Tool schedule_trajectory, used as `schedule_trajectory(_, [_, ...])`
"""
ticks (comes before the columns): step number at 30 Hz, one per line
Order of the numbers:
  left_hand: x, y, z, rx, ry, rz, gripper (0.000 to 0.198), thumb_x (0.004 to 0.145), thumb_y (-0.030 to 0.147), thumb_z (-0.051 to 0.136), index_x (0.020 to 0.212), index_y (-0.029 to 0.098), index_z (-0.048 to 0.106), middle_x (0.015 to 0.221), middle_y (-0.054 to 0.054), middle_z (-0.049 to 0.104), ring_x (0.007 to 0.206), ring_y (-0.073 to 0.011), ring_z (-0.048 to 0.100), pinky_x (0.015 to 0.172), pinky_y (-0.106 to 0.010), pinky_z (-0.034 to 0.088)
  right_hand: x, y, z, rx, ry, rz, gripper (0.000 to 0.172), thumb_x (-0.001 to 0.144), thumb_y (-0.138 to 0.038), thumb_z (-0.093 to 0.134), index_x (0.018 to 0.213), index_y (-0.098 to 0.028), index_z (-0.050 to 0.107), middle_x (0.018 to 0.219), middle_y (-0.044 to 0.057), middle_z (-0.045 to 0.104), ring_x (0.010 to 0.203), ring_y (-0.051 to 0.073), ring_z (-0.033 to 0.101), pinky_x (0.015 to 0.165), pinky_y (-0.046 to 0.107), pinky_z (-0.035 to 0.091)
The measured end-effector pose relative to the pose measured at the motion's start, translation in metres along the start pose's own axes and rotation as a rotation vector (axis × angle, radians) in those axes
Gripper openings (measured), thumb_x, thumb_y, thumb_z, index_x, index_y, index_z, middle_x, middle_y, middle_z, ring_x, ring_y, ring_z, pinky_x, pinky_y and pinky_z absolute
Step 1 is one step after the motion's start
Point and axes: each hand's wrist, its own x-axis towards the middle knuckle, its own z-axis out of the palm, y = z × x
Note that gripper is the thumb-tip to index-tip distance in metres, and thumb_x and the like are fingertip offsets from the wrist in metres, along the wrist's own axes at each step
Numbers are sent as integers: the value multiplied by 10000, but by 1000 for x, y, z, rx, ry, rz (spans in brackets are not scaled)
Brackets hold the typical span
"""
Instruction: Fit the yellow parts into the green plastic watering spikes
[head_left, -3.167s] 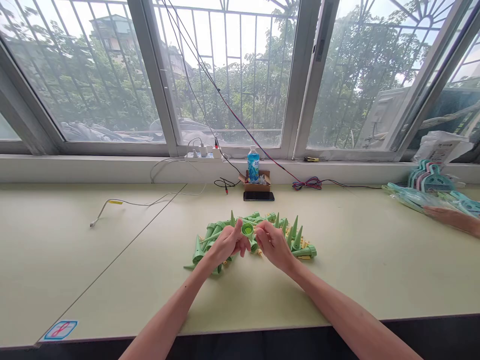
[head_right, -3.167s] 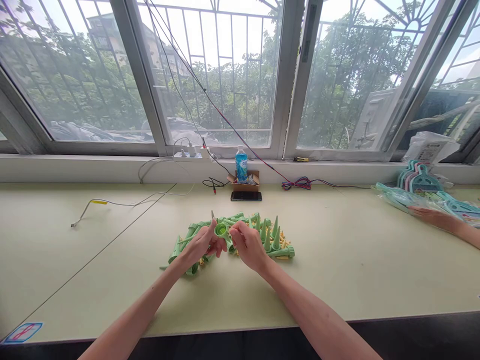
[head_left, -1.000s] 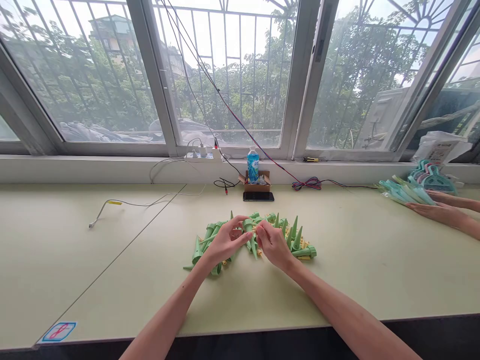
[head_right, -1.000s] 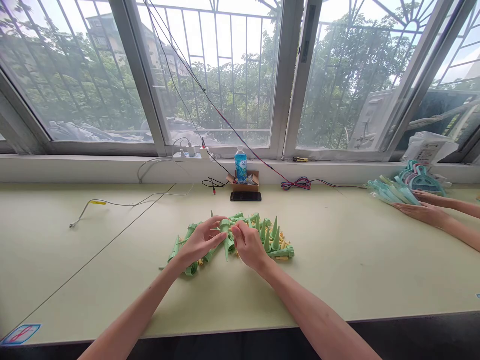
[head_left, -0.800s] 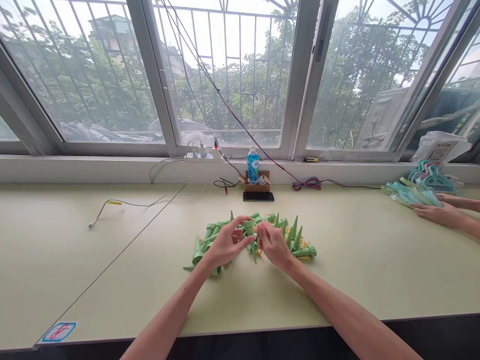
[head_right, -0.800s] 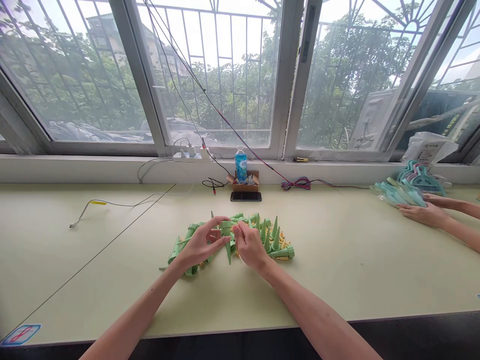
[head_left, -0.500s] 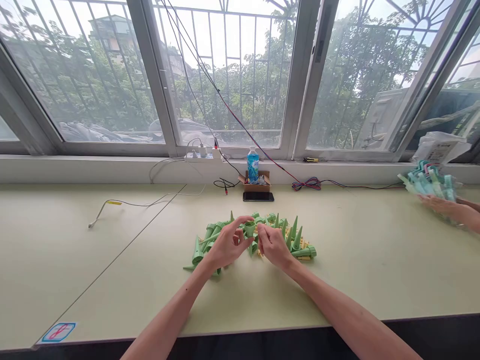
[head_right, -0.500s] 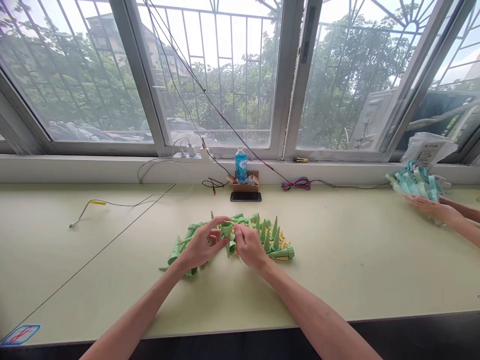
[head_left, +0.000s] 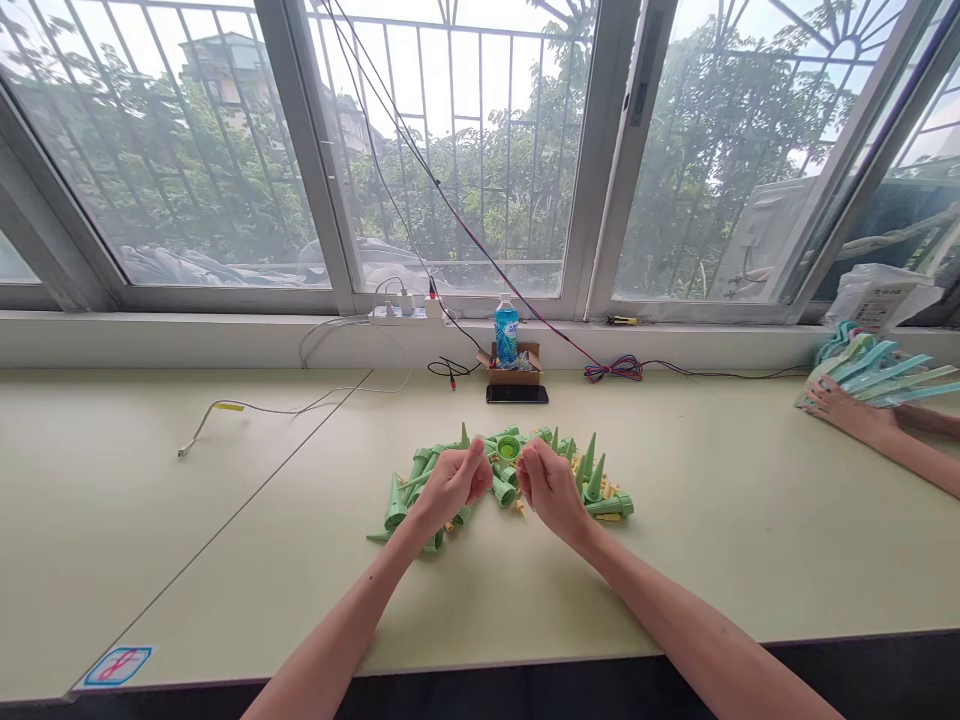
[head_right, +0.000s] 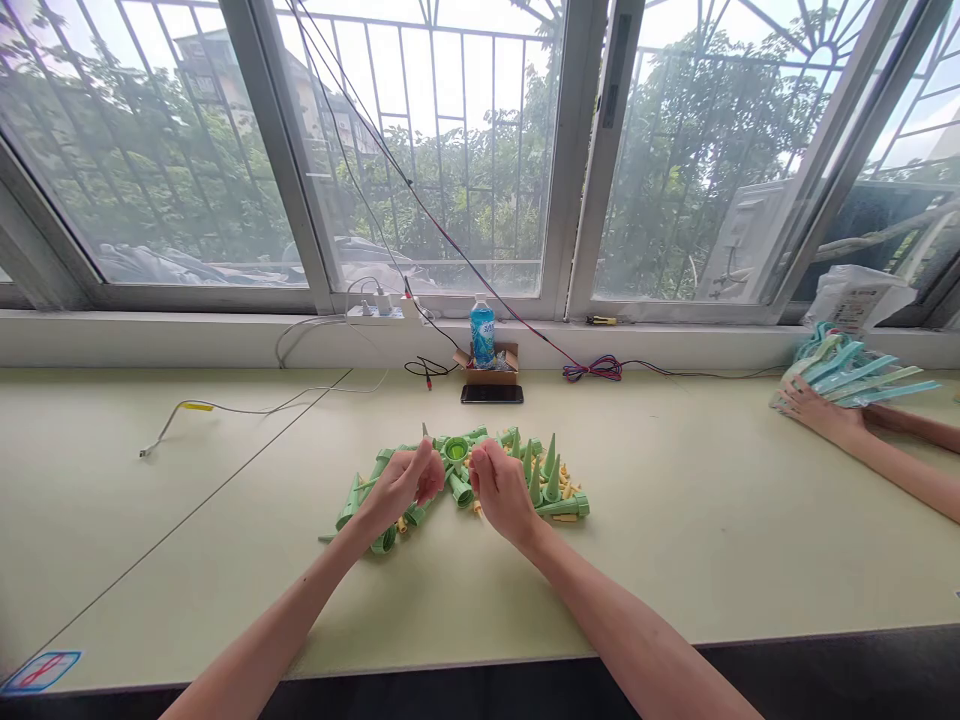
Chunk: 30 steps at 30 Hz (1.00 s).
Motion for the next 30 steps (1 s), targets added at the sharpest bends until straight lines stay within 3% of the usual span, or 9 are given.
schedule_trajectory(5, [-3,7,2,-7,-74,-108,796,890,748,231,579,132,628,472,-30,518,405,-97,401,417,-227,305,0,1,0,-68,-72,-39,422,1014,-521,294,743,-222,417,575,-34,443,475,112,391,476,247,338])
schedule_trajectory(12, [-5,10,0,66,-70,-81,701,916,683,293,535,150,542,490,-28,514,435,-107,413,435,-233,311,-1,0,-1,-34,-108,-38,373,1014,-514,297,803,-227,409,571,-43,449,459,109,388,474,241,329])
schedule_trajectory(19, [-6,14,-3,35,-144,-37,448,936,569,401,710,186,456,602,2,542,509,-109,454,459,-216,327,0,-1,-1,-23,-108,-11,410,1004,-569,285,801,-230,390,514,-63,431,426,105,377,456,237,325])
schedule_trajectory(24, [-7,16,-2,53,-203,42,298,892,476,552,854,182,516,681,26,480,561,-96,453,475,-205,336,1,0,-1,-24,-66,46,459,995,-588,295,713,-231,357,490,-56,420,410,106,381,428,242,314])
schedule_trajectory(30, [-8,14,-2,177,-169,83,330,867,433,596,1092,192,577,869,-5,537,553,-65,441,506,-211,414,2,1,0,-49,-38,69,469,995,-567,314,679,-228,383,513,-44,414,417,111,383,425,252,312])
